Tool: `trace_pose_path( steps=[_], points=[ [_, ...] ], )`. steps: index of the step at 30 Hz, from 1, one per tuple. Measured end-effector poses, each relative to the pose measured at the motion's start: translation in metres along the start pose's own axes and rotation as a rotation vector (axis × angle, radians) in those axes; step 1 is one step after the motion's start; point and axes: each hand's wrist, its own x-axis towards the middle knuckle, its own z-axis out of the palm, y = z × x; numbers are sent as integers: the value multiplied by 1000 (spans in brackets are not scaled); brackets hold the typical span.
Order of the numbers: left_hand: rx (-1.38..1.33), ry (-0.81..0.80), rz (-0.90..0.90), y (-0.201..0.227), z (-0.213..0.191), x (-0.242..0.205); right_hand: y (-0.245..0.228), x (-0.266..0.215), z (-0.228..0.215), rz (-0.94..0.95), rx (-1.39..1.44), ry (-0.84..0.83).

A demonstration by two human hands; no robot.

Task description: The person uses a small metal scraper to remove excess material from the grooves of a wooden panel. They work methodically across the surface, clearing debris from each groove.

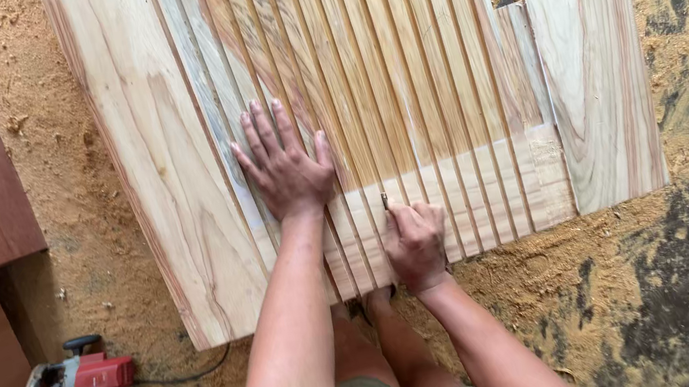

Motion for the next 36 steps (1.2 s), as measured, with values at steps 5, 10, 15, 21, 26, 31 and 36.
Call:
trace_pose_path(
  steps=[5,10,15,21,26,31,36],
  points=[
    [-1,4,-6,3,-5,4,-20,-26,-41,30,-4,12],
    [21,21,-6,3,-3,1,-14,-25,-23,110,-134,4],
    [42,17,-10,1,0,-3,2,-13,-4,17,-129,-67],
    [39,1,-18,2,2,-3,-11,-46,-34,-61,-49,-73],
    [34,9,-9,2,0,-4,-12,-35,-22,9,-177,-116],
    [49,9,-3,1,3,-2,4,-3,8,60,-49,-76],
    [28,29,7,3,0,0,-11,-52,-31,-3,-119,-71]
  ],
)
